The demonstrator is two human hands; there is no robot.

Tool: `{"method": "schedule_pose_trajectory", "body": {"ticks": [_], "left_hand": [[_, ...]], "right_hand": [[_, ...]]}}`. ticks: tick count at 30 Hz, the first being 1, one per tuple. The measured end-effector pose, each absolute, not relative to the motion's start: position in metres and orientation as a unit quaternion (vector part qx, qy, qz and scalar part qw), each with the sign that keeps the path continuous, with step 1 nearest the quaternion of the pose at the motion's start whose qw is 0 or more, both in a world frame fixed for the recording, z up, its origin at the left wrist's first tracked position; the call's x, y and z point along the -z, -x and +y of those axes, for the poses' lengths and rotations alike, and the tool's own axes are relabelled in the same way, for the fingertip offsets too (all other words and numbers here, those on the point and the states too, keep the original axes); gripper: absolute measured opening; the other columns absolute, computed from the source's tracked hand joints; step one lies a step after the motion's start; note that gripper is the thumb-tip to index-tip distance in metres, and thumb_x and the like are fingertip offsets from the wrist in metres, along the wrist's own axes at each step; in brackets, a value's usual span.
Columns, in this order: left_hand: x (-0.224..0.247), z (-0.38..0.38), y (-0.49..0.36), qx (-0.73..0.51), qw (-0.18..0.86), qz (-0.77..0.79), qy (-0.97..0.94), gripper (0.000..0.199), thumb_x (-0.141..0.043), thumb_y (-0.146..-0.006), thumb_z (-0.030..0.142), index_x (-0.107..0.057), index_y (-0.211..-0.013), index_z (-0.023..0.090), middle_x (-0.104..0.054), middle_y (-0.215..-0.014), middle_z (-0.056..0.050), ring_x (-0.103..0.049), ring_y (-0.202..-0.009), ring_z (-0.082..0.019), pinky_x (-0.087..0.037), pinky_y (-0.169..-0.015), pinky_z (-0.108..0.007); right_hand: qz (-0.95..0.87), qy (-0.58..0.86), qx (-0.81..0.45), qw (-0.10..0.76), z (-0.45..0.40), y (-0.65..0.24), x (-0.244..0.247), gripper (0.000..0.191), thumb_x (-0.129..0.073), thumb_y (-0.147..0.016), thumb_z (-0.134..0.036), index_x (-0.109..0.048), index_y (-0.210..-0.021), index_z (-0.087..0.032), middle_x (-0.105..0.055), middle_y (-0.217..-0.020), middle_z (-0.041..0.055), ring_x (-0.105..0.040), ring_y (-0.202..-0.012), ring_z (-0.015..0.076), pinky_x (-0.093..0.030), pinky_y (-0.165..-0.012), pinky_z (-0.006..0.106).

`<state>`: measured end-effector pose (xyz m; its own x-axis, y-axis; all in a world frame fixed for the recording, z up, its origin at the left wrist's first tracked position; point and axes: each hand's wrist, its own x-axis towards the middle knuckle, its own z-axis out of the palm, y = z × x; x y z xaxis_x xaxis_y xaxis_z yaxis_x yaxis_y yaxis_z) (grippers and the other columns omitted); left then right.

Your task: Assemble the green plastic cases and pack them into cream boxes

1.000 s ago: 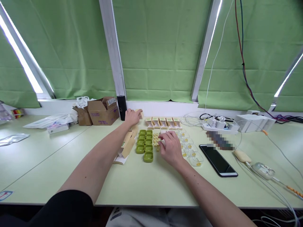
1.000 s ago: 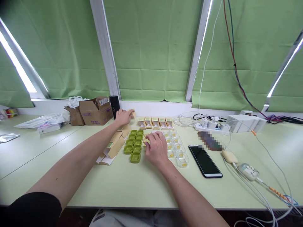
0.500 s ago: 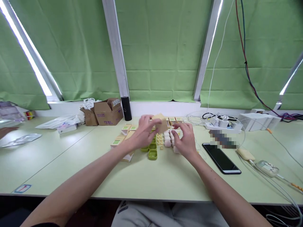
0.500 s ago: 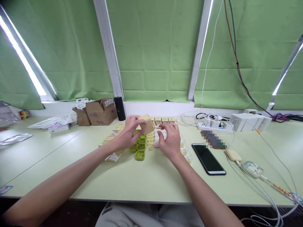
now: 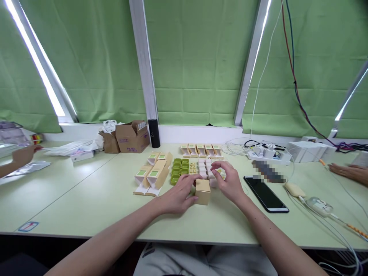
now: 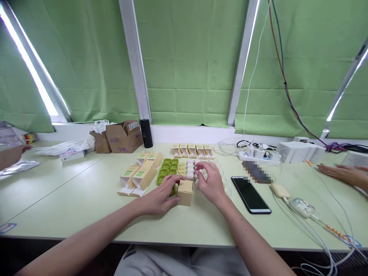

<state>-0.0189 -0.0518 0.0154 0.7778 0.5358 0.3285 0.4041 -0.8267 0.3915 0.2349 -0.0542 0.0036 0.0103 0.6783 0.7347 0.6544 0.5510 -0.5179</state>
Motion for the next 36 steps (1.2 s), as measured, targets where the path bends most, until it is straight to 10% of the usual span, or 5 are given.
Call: {"method": "schedule_pose_trajectory", "body": {"ticks": [8,36], "left_hand": [[-0.013,-0.039,0.024,-0.257,0.149,0.269,-0.916,0.065,-0.066,-0.091,0.026,-0.038,-0.149,0.026,-0.052,-0.145,-0.014,-0.046,-0.140,-0.034,-0.039,-0.119,-0.059],[0.001,-0.048,0.019,-0.305,0.098,0.310,-0.895,0.044,-0.062,-0.095,0.023,-0.043,-0.135,0.024,-0.055,-0.134,-0.013,-0.049,-0.129,-0.032,-0.044,-0.112,-0.056]], "right_hand": [[-0.777,0.473,0.008,0.415,-0.064,-0.227,-0.002,0.020,-0.048,-0.103,-0.026,-0.068,-0.106,-0.026,-0.080,-0.095,0.0035,-0.071,-0.090,0.0238,-0.048,-0.087,0.038],[-0.761,0.487,0.014,0.428,-0.063,-0.227,-0.002,0.025,-0.044,-0.102,-0.024,-0.069,-0.099,-0.025,-0.073,-0.071,-0.0008,-0.067,-0.072,0.0217,-0.046,-0.080,0.035]]}}
